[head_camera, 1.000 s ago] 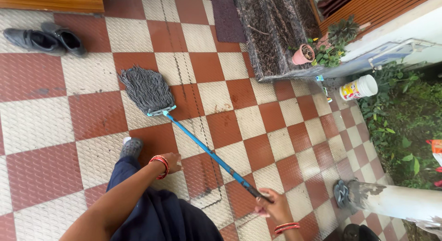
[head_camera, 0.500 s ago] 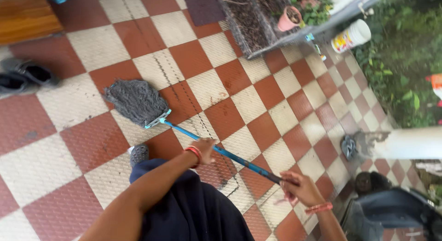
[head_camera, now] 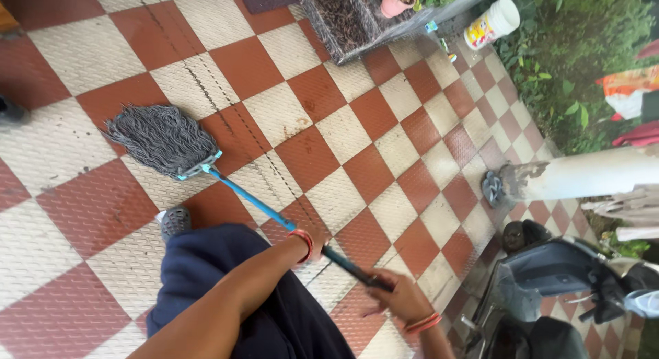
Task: The person mops a tiled floor in an entryway and porch area, moving a wet mop across the tiles to clean them and cleaning around several items like a blue stool and flower pots.
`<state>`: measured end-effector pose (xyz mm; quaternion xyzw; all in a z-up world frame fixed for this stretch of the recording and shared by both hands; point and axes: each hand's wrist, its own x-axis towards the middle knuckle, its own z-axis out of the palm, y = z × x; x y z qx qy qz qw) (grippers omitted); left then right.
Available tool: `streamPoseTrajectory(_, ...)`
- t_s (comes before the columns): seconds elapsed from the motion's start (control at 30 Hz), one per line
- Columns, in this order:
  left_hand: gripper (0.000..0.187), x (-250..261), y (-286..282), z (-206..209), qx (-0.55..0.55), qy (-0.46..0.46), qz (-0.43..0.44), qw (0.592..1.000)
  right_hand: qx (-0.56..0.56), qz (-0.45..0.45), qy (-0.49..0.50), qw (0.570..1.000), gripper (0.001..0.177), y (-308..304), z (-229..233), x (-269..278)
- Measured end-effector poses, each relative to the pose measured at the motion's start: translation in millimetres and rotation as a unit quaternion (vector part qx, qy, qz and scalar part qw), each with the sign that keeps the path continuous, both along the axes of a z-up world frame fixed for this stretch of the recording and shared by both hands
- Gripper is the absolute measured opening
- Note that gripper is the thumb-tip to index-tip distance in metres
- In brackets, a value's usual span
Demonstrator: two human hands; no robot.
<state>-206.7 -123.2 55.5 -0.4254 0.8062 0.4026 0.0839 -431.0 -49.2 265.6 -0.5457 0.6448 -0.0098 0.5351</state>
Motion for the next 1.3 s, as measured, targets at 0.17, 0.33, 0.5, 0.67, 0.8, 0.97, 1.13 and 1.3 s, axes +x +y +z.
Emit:
streamPoseTrajectory(0.17,0.04,9.9,26.8,-22.2,0.015,-0.045,-0.001,0.999,-0.029,-0.057,-0.049,0.997,0.038,44.9,-82.6,-19.7)
streamPoseTrajectory(0.33,0.041,73.0,16.0,-24.2,-0.006,-0.069,0.096,0.993,-0.061,-0.014,-0.075,0.995,0.039,21.0,-127.6,43.1)
streamPoseTrajectory(0.5,0.059,170.5,0.3,-8.7,-0.017,-0.064,0.264,0.962,-0.094,0.032,-0.081,0.992,0.038,-64.7,-137.3,137.0)
streamPoseTrajectory(0.67,0.064,288.5,3.4,-20.8,0.067,-0.109,0.379,0.917,-0.079,0.008,-0.094,0.992,0.031,-160.0,-146.8,277.4)
streamPoseTrajectory(0.8,0.071,377.1,27.8,-40.0,0.089,-0.073,0.502,0.857,-0.068,0.025,-0.122,0.99,0.029,-226.7,-158.6,421.4)
streamPoseTrajectory(0.97,0.069,445.8,59.2,-68.9,0.02,-0.076,0.567,0.82,-0.151,0.183,-0.044,0.971,0.038,-287.8,-183.1,582.9)
streamPoseTrajectory(1.13,0.075,461.2,76.7,-66.0,0.111,-0.09,0.596,0.79,-0.283,0.365,0.174,0.869,0.044,-324.0,-201.8,608.5)
streamPoseTrajectory(1.3,0.062,425.3,66.4,-64.9,0.104,-0.079,0.532,0.836,-0.243,0.349,0.235,0.874,0.056,-352.2,-196.6,480.0)
